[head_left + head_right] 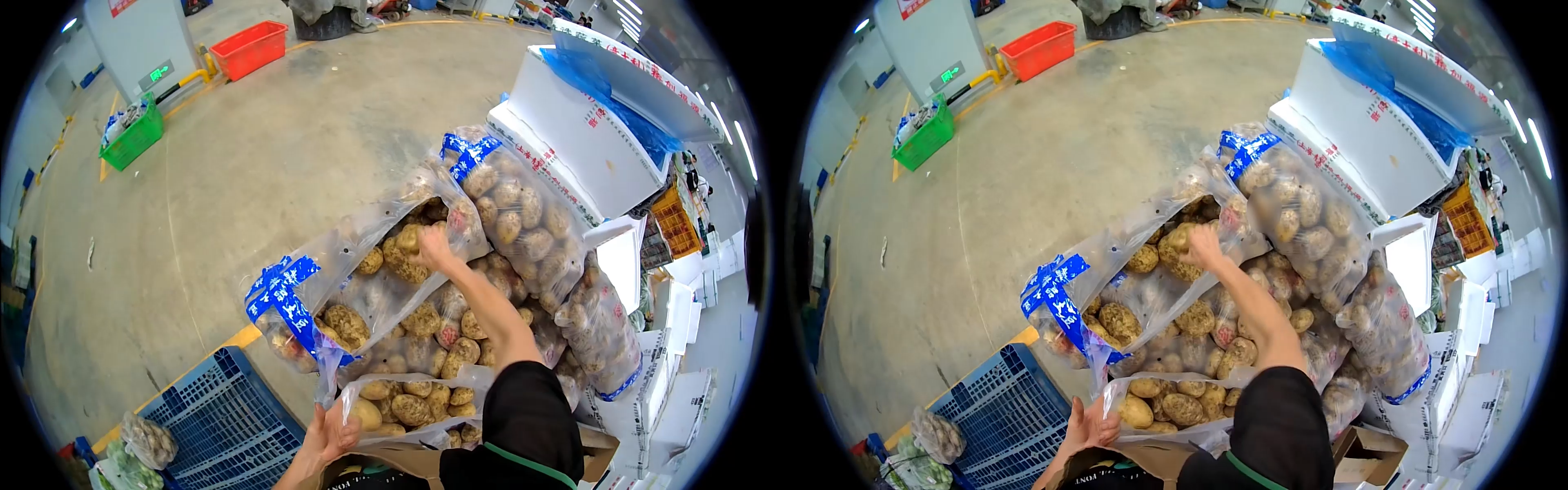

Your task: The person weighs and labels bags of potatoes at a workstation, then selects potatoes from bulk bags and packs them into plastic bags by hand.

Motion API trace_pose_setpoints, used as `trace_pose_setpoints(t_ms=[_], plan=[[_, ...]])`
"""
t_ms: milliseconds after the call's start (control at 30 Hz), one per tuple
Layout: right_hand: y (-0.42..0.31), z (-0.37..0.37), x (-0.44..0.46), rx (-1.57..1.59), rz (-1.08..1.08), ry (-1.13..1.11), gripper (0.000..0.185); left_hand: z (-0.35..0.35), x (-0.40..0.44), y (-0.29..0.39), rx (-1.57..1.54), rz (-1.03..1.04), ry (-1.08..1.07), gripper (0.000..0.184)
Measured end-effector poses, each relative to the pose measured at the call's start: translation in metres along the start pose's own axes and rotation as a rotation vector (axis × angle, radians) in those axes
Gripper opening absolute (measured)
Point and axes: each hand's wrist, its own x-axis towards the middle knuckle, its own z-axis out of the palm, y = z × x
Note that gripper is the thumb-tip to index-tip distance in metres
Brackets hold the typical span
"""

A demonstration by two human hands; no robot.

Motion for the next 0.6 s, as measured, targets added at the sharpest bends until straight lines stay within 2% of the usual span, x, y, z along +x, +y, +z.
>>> trace_pose_setpoints(t_ms=[33, 67, 100, 133, 167, 200, 267, 367, 433, 467, 500, 533, 567, 600], plan=[[-0.015, -0.023, -0.013, 0.321, 0.068, -0.260, 0.059, 0.000, 0.002, 0.000, -0.007, 0.022, 0.010, 0.099], [-0.035, -0.038, -0.037, 0.685, 0.051, -0.315, 0.058, 0.000, 0.005, 0.000, -0.017, 0.045, 0.020, 0.100], [-0.059, -0.069, -0.067, 0.926, 0.079, -0.466, 0.064, 0.001, 0.009, 0.002, -0.020, 0.051, 0.022, 0.099], [-0.080, -0.098, -0.093, 1.017, 0.028, -0.640, 0.066, 0.004, 0.012, 0.004, -0.023, 0.055, 0.024, 0.097], [-0.095, -0.103, -0.120, 0.922, -0.081, -0.754, 0.063, 0.005, 0.015, 0.005, -0.025, 0.059, 0.024, 0.096], [-0.115, -0.116, -0.144, 1.046, -0.162, -0.917, 0.062, 0.004, 0.018, 0.005, -0.020, 0.048, 0.016, 0.096], [-0.140, -0.091, -0.209, 0.976, -0.365, -0.970, 0.052, 0.003, 0.023, 0.007, -0.002, 0.032, -0.001, 0.097], [-0.151, -0.089, -0.213, 0.615, -0.557, -1.134, 0.050, 0.005, 0.022, 0.009, -0.013, -0.001, -0.005, 0.099], [-0.132, -0.099, -0.161, 0.913, -0.117, -0.971, 0.043, 0.003, 0.021, 0.006, -0.021, -0.026, -0.033, 0.103], [-0.121, -0.106, -0.130, 1.016, 0.218, -0.724, 0.036, 0.000, 0.018, 0.003, -0.026, -0.042, -0.042, 0.104], [-0.103, -0.096, -0.096, 1.111, 0.416, -0.489, 0.033, -0.006, 0.018, 0.003, -0.059, -0.040, -0.060, 0.102], [-0.081, -0.058, -0.066, 1.022, 0.546, -0.085, 0.037, -0.007, 0.015, 0.001, -0.052, -0.041, -0.062, 0.101], [-0.047, -0.034, -0.029, 0.855, 0.624, -0.082, 0.052, -0.007, 0.014, 0.001, -0.045, -0.038, -0.067, 0.100], [-0.020, 0.017, -0.001, 0.611, 0.621, 0.185, 0.063, -0.006, 0.016, 0.002, -0.035, -0.029, -0.076, 0.099]])
